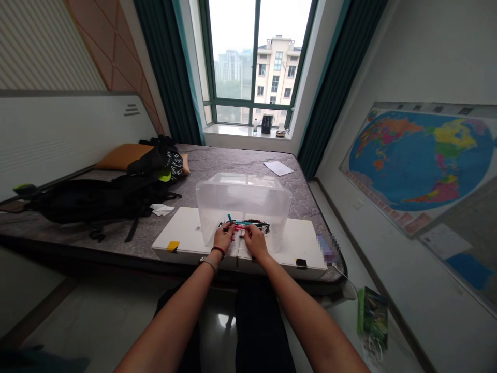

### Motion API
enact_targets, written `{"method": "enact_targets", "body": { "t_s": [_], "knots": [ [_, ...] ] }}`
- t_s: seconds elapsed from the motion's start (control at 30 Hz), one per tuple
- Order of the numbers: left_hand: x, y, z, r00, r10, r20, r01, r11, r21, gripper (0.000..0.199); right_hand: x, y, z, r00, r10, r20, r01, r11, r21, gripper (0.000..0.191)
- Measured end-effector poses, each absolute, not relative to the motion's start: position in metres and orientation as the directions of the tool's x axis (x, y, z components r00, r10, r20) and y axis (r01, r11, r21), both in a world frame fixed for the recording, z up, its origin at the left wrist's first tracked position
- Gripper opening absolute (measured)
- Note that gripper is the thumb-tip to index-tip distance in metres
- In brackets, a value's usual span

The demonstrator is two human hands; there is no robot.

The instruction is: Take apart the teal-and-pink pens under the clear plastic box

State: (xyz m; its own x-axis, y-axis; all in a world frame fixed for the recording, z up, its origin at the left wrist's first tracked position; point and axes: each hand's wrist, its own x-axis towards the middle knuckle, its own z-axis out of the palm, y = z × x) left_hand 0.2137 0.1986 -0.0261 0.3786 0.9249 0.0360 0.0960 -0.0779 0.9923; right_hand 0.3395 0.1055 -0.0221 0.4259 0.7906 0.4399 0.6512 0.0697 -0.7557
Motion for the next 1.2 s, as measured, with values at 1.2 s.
{"method": "enact_targets", "body": {
  "t_s": [1.2],
  "knots": [
    [0.187, 0.212, -0.030, 0.387, 0.898, 0.212, 0.267, -0.329, 0.906, 0.045, 0.356, 0.137, 0.015, 0.085, 0.996, -0.008, 0.966, -0.084, -0.245, 0.027]
  ]
}}
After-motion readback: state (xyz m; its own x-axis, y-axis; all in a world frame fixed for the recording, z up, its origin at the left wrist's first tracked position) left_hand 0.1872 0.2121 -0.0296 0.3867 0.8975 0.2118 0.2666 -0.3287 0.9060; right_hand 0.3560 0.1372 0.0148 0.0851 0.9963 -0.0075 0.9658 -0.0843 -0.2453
